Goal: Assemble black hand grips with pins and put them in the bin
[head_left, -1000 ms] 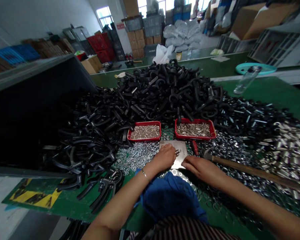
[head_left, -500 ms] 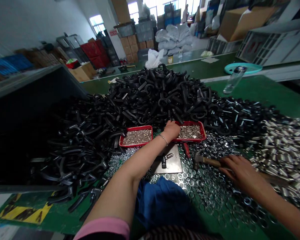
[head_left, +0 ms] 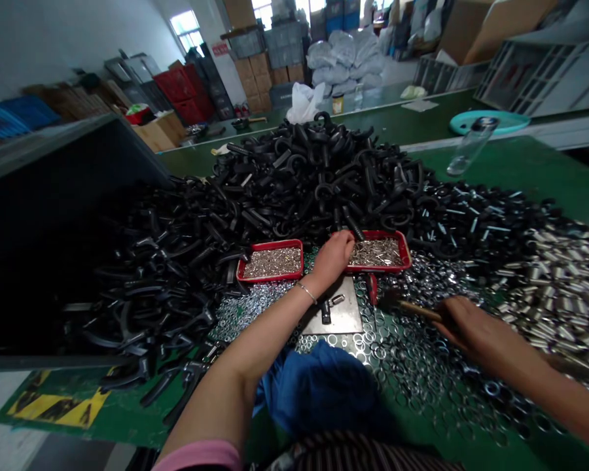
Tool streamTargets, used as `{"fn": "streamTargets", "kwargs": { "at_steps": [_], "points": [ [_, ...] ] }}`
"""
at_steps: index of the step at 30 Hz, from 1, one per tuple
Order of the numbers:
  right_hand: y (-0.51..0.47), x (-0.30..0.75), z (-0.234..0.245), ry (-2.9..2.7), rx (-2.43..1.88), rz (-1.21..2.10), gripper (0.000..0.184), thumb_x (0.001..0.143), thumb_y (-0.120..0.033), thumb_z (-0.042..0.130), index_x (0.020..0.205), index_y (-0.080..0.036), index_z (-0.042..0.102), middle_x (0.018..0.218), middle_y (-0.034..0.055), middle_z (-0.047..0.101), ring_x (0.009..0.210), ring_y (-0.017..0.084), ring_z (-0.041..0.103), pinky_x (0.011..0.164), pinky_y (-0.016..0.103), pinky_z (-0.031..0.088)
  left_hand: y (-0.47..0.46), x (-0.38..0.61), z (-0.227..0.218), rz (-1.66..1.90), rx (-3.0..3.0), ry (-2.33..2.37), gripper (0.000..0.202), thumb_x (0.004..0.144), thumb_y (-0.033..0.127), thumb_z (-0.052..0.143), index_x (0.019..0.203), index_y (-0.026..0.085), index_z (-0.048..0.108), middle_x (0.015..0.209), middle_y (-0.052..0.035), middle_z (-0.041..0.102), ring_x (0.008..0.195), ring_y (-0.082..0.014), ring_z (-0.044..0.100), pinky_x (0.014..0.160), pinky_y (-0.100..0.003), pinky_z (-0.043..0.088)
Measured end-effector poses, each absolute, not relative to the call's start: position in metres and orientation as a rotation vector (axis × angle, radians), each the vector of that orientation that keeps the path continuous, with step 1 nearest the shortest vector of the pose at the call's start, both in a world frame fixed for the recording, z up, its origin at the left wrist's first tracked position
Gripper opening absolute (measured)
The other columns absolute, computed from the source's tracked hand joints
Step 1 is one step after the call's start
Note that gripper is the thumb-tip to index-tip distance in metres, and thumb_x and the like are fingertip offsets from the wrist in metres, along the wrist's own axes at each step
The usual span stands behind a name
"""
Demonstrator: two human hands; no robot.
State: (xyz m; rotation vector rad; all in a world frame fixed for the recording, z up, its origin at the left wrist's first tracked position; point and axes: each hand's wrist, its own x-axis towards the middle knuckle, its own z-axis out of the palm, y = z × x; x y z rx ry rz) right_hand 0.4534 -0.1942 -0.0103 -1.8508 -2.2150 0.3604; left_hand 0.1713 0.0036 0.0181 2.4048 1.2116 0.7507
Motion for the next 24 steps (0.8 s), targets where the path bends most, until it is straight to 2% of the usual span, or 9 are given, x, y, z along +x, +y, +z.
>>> {"fn": "streamTargets", "kwargs": {
  "at_steps": [2, 4, 8, 12, 18, 21, 24],
  "points": [
    [-0.196, 0.454, -0.009, -2.2, -1.956, 0.512, 0.036, 0.093, -0.054, 0.044, 0.091, -0.021, 0.058, 0.074, 0.0084, 0.066, 0.056, 0.021, 0.061, 0.048, 0.033, 0.043, -0.011, 0.147, 0.019, 0.855, 2.321, 1.124, 0.014, 0.097, 0.023, 0.051, 0.099, 0.019, 0.064, 0.101, -0.0055, 0.063, 0.098, -0.0183, 0.06, 0.09, -0.03, 0.045],
    [-0.198, 0.454, -0.003, -2.133, -2.014, 0.637, 0.038, 0.092, -0.057, 0.046, 0.09, -0.022, 0.06, 0.066, 0.0072, 0.065, 0.05, 0.021, 0.059, 0.046, 0.034, 0.042, -0.028, 0.118, 0.015, 0.836, 2.23, 1.124, 0.01, 0.094, 0.025, 0.058, 0.094, 0.019, 0.065, 0.092, -0.003, 0.062, 0.09, -0.0172, 0.06, 0.085, -0.029, 0.046],
    [-0.202, 0.435, 0.022, -1.746, -1.971, 1.056, 0.04, 0.09, -0.062, 0.048, 0.094, -0.025, 0.062, 0.067, 0.0084, 0.065, 0.053, 0.021, 0.061, 0.047, 0.034, 0.049, -0.057, 0.08, 0.001, 0.716, 2.075, 1.195, 0.016, 0.091, 0.032, 0.064, 0.084, 0.018, 0.062, 0.079, 0.0002, 0.061, 0.075, -0.0158, 0.059, 0.072, -0.027, 0.044],
    [-0.205, 0.394, 0.037, -1.421, -1.733, 1.503, 0.039, 0.091, -0.062, 0.051, 0.086, -0.024, 0.056, 0.072, 0.0042, 0.063, 0.047, 0.014, 0.056, 0.04, 0.029, 0.049, -0.068, 0.078, -0.01, 0.607, 2.193, 1.306, 0.024, 0.092, 0.035, 0.062, 0.077, 0.017, 0.06, 0.081, -0.0023, 0.061, 0.08, -0.0178, 0.058, 0.075, -0.029, 0.043],
    [-0.204, 0.363, 0.021, -1.494, -1.713, 1.501, 0.04, 0.092, -0.063, 0.051, 0.085, -0.023, 0.052, 0.066, -0.0023, 0.055, 0.044, 0.01, 0.049, 0.036, 0.023, 0.04, -0.071, 0.087, -0.02, 0.495, 2.404, 1.399, 0.024, 0.095, 0.037, 0.058, 0.082, 0.017, 0.061, 0.085, -0.0052, 0.062, 0.085, -0.0208, 0.058, 0.082, -0.034, 0.043],
    [-0.2, 0.359, 0.014, -1.51, -1.715, 1.515, 0.04, 0.093, -0.063, 0.047, 0.083, -0.024, 0.05, 0.063, -0.0028, 0.055, 0.043, 0.011, 0.049, 0.037, 0.025, 0.04, -0.07, 0.088, -0.02, 0.445, 2.64, 1.239, 0.023, 0.096, 0.036, 0.055, 0.085, 0.017, 0.062, 0.089, -0.008, 0.062, 0.093, -0.0245, 0.058, 0.089, -0.039, 0.042],
    [-0.194, 0.358, 0.013, -1.661, -1.746, 1.356, 0.038, 0.094, -0.06, 0.047, 0.084, -0.024, 0.052, 0.064, -0.0013, 0.058, 0.048, 0.015, 0.053, 0.044, 0.028, 0.044, -0.072, 0.088, -0.015, 0.407, 2.73, 1.071, 0.027, 0.098, 0.039, 0.051, 0.091, 0.016, 0.063, 0.092, -0.0099, 0.062, 0.099, -0.0273, 0.057, 0.093, -0.043, 0.04]
  ]
}}
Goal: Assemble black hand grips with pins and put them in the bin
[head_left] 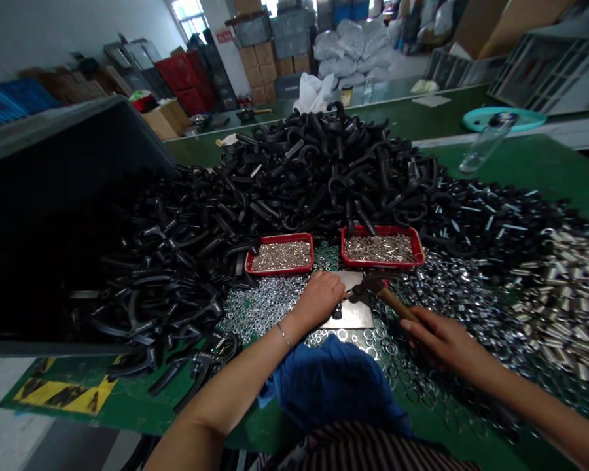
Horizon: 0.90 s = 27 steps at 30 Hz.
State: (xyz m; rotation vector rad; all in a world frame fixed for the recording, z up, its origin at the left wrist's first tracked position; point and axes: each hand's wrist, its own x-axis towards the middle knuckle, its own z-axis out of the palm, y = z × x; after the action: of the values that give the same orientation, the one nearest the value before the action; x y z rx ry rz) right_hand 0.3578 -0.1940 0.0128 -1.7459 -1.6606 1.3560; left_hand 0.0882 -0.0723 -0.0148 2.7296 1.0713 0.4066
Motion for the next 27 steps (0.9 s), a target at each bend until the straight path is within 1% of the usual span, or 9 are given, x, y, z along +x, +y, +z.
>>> {"fn": "streamTargets", "kwargs": {
  "at_steps": [2, 4, 7, 14, 17, 20, 22, 25, 27],
  "points": [
    [-0.191, 0.357, 0.016, -1.805, -1.755, 1.183, 0.035, 0.095, -0.057, 0.047, 0.09, -0.024, 0.056, 0.067, 0.0006, 0.062, 0.057, 0.018, 0.059, 0.053, 0.031, 0.046, -0.077, 0.084, -0.01, 0.45, 2.653, 1.145, 0.041, 0.092, 0.052, 0.057, 0.109, 0.015, 0.062, 0.104, -0.013, 0.063, 0.105, -0.0308, 0.056, 0.096, -0.048, 0.039],
    [-0.19, 0.353, 0.023, -1.903, -1.734, 1.039, 0.032, 0.096, -0.054, 0.046, 0.097, -0.025, 0.058, 0.073, 0.0026, 0.066, 0.064, 0.021, 0.062, 0.06, 0.033, 0.047, -0.084, 0.077, -0.008, 0.489, 2.553, 1.226, 0.079, 0.078, 0.064, 0.068, 0.134, 0.013, 0.048, 0.123, -0.0183, 0.058, 0.116, -0.0361, 0.051, 0.1, -0.053, 0.037],
    [-0.187, 0.341, 0.031, -1.978, -1.683, 0.9, 0.033, 0.099, -0.052, 0.042, 0.107, -0.024, 0.058, 0.085, 0.0066, 0.071, 0.071, 0.023, 0.065, 0.065, 0.034, 0.048, -0.095, 0.066, -0.013, 0.466, 2.435, 1.187, 0.109, 0.07, 0.059, 0.079, 0.152, 0.015, 0.022, 0.131, -0.0196, 0.055, 0.125, -0.0383, 0.048, 0.106, -0.056, 0.034],
    [-0.157, 0.332, 0.006, -2.147, -1.737, 0.986, 0.037, 0.1, -0.045, 0.039, 0.116, -0.02, 0.061, 0.096, 0.0106, 0.073, 0.081, 0.026, 0.07, 0.072, 0.034, 0.052, -0.096, 0.06, -0.026, 0.446, 2.343, 1.179, 0.111, 0.068, 0.047, 0.085, 0.153, 0.015, 0.022, 0.124, -0.0172, 0.06, 0.124, -0.0379, 0.051, 0.11, -0.058, 0.034],
    [-0.15, 0.338, 0.0, -2.091, -1.711, 0.718, 0.043, 0.099, -0.043, 0.041, 0.127, -0.016, 0.06, 0.113, 0.0162, 0.069, 0.097, 0.029, 0.066, 0.087, 0.042, 0.051, -0.107, 0.065, -0.021, 0.55, 2.247, 1.249, 0.094, 0.075, 0.046, 0.08, 0.149, 0.015, 0.03, 0.121, -0.0144, 0.061, 0.121, -0.0337, 0.052, 0.109, -0.054, 0.036],
    [-0.149, 0.325, 0.006, -2.002, -1.572, 0.54, 0.041, 0.096, -0.044, 0.047, 0.122, -0.018, 0.067, 0.12, 0.0167, 0.065, 0.112, 0.033, 0.058, 0.103, 0.05, 0.041, -0.132, 0.078, -0.013, 0.825, 1.998, 1.491, 0.072, 0.088, 0.045, 0.067, 0.145, 0.017, 0.034, 0.12, -0.0136, 0.058, 0.115, -0.0277, 0.055, 0.104, -0.048, 0.043],
    [-0.148, 0.305, 0.009, -1.838, -1.447, 0.822, 0.038, 0.096, -0.047, 0.049, 0.111, -0.022, 0.073, 0.114, 0.0126, 0.068, 0.112, 0.031, 0.059, 0.103, 0.047, 0.042, -0.149, 0.09, -0.009, 0.933, 1.939, 1.55, 0.075, 0.088, 0.047, 0.066, 0.146, 0.016, 0.031, 0.122, -0.0146, 0.056, 0.116, -0.0272, 0.054, 0.103, -0.047, 0.044],
    [-0.146, 0.273, 0.004, -1.349, -1.334, 1.322, 0.043, 0.093, -0.057, 0.052, 0.104, -0.022, 0.074, 0.107, 0.0091, 0.072, 0.099, 0.027, 0.065, 0.088, 0.04, 0.052, -0.156, 0.098, -0.001, 0.872, 2.13, 1.336, 0.084, 0.082, 0.051, 0.071, 0.147, 0.015, 0.031, 0.124, -0.015, 0.057, 0.115, -0.0277, 0.054, 0.101, -0.045, 0.046],
    [-0.147, 0.26, -0.005, -1.054, -1.311, 1.44, 0.046, 0.088, -0.061, 0.058, 0.103, -0.021, 0.074, 0.105, 0.0088, 0.072, 0.091, 0.026, 0.067, 0.079, 0.036, 0.054, -0.139, 0.088, 0.008, 0.806, 2.265, 1.208, 0.069, 0.088, 0.05, 0.065, 0.143, 0.018, 0.039, 0.124, -0.0124, 0.06, 0.114, -0.0257, 0.055, 0.1, -0.042, 0.047]
  ]
}}
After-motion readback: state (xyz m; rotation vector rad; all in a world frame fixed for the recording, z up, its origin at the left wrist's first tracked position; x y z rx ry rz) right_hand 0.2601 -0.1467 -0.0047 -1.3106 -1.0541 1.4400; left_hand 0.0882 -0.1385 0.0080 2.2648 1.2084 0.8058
